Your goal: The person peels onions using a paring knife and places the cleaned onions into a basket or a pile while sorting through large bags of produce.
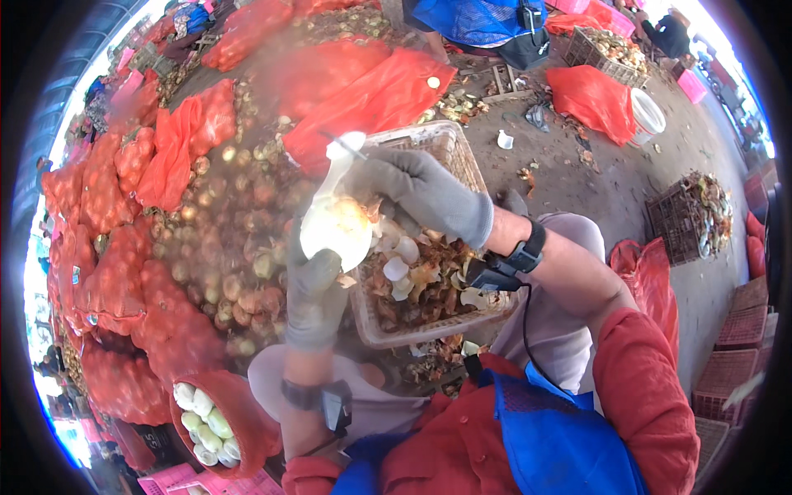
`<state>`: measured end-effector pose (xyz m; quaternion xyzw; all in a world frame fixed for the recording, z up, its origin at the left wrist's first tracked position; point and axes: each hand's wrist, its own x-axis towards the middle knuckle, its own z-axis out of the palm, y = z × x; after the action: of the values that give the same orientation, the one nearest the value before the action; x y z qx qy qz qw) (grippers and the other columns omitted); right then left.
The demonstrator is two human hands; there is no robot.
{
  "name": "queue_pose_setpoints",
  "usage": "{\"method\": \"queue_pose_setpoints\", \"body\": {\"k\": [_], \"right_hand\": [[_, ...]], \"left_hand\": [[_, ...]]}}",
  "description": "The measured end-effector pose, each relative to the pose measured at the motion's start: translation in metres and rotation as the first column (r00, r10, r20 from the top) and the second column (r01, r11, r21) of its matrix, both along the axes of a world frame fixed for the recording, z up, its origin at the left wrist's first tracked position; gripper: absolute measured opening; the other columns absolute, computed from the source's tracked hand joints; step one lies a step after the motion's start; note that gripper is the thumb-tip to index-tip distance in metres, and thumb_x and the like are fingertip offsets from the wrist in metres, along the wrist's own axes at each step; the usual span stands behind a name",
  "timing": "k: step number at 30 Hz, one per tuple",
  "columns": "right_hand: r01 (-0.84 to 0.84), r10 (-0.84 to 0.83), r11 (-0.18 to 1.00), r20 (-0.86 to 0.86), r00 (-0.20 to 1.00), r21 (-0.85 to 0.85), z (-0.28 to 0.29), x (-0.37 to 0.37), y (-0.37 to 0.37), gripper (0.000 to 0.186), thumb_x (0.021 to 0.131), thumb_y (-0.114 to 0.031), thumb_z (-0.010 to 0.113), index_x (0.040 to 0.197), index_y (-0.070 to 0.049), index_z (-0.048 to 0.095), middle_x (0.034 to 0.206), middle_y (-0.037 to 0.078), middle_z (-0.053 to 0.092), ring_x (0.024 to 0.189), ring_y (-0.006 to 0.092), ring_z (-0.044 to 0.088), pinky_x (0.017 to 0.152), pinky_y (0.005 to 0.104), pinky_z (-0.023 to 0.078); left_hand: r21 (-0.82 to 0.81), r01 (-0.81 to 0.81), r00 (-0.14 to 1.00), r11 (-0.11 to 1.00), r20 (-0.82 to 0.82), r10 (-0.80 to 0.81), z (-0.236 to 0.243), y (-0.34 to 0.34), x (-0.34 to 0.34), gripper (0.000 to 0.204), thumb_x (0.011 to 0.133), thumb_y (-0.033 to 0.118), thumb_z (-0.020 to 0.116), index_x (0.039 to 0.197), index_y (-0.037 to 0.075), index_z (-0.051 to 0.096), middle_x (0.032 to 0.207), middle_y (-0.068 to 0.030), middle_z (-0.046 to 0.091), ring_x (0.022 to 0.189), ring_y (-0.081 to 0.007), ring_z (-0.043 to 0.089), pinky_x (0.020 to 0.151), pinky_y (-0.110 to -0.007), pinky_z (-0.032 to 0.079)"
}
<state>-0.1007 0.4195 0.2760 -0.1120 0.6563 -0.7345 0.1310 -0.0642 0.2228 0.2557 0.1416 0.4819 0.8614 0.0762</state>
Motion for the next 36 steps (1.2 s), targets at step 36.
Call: {"method": "queue_pose_setpoints", "body": {"k": [36], "right_hand": [[0.42, -0.023, 0.806, -0.687, 0.726, 0.417, 0.009, -0.002, 0.002, 0.035, 0.096, -0.027, 0.068, 0.122, -0.004, 0.06, 0.086, 0.016, 0.067, 0.078, 0.0372, 0.07, 0.069, 0.0448, 0.055]], "left_hand": [[0.04, -0.054, 0.998, 0.998, -0.013, 0.054, -0.024, -0.01, 0.0, 0.067, 0.101, 0.053, 0.059, 0.147, 0.005, 0.048, 0.141, -0.0087, 0.058, 0.128, -0.0225, 0.057, 0.11, -0.038, 0.045]]}}
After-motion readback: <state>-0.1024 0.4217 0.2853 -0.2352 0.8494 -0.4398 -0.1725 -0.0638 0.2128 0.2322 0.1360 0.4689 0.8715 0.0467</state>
